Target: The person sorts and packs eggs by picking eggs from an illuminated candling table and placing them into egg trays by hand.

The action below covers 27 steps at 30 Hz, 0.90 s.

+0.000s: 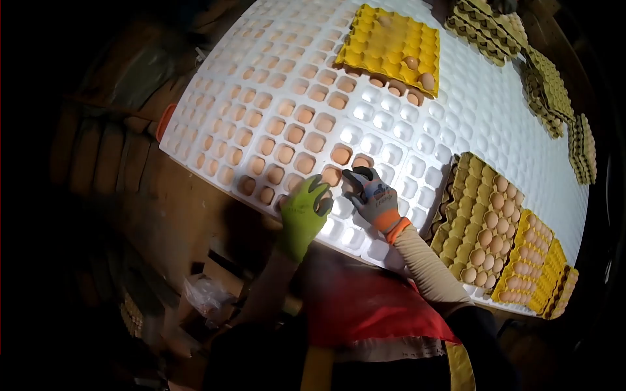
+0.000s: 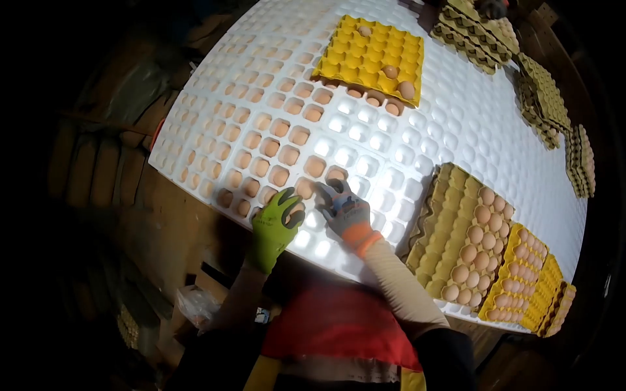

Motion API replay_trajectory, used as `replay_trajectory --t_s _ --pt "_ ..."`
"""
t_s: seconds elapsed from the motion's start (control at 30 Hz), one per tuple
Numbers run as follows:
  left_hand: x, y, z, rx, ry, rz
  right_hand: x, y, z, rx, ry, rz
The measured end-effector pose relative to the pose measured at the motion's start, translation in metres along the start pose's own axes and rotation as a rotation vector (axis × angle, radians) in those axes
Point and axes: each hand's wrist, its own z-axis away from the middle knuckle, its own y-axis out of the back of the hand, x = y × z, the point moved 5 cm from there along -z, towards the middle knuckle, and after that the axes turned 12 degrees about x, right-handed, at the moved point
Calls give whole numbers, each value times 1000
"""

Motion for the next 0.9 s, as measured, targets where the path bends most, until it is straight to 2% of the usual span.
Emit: replay_trajectory --t_s 0.07,0.1,0.13,0.17,0.2,0.27,0.3,0.33,0.4,0.43,0.47,0.53,0.57,0.6,0.63,0.67,0.7,0.73,0.8,0.87,0.9 --pt "-4 -2 6 11 11 84 25 -14 13 124 -158 -218" --pt "-15 -3 15 -50 280 254 4 24 11 182 -307 -490" --pt "-13 -5 21 -44 373 374 3 37 15 370 -206 -637" --pt "-11 -6 28 -28 467 493 1 41 18 462 -183 -598" --pt "5 -4 33 54 385 562 -1 42 24 555 -164 -558" --pt "38 4 34 -63 200 362 6 11 30 410 157 -82" --pt "50 2 40 -104 56 260 15 -4 33 268 93 -124" --pt "56 -11 50 -161 -105 124 11 10 37 494 113 -105" --pt "59 -4 55 -71 -64 118 18 41 42 489 -172 -482" --pt "56 -7 47 -34 -12 143 23 54 51 535 -247 -637" --pt "52 -10 37 -4 43 170 17 82 58 585 -164 -589" --pt "44 -31 1 -43 -67 37 19 120 81 518 -166 -567" --pt "40 -45 -17 -104 -183 109 20 136 101 485 -199 -630" --pt "40 -53 -15 -93 -311 34 25 152 121 459 -140 -530" --pt "42 -57 -14 -170 -308 62 28 176 147 472 -96 -397" --pt "41 -59 -8 -132 -333 76 28 196 170 469 -43 -280" --pt "28 -67 4 -238 -441 -33 47 203 199 459 -82 -268" --pt "39 -64 3 -84 -434 -65 58 225 220 517 -61 -183" --pt "39 -62 2 -105 -493 -36 83 226 258 605 -251 -97" --pt "49 -55 -10 -104 -307 65 107 267 279 605 -411 -33" --pt "74 -54 -13 -21 -372 84 122 278 284 556 -360 125"
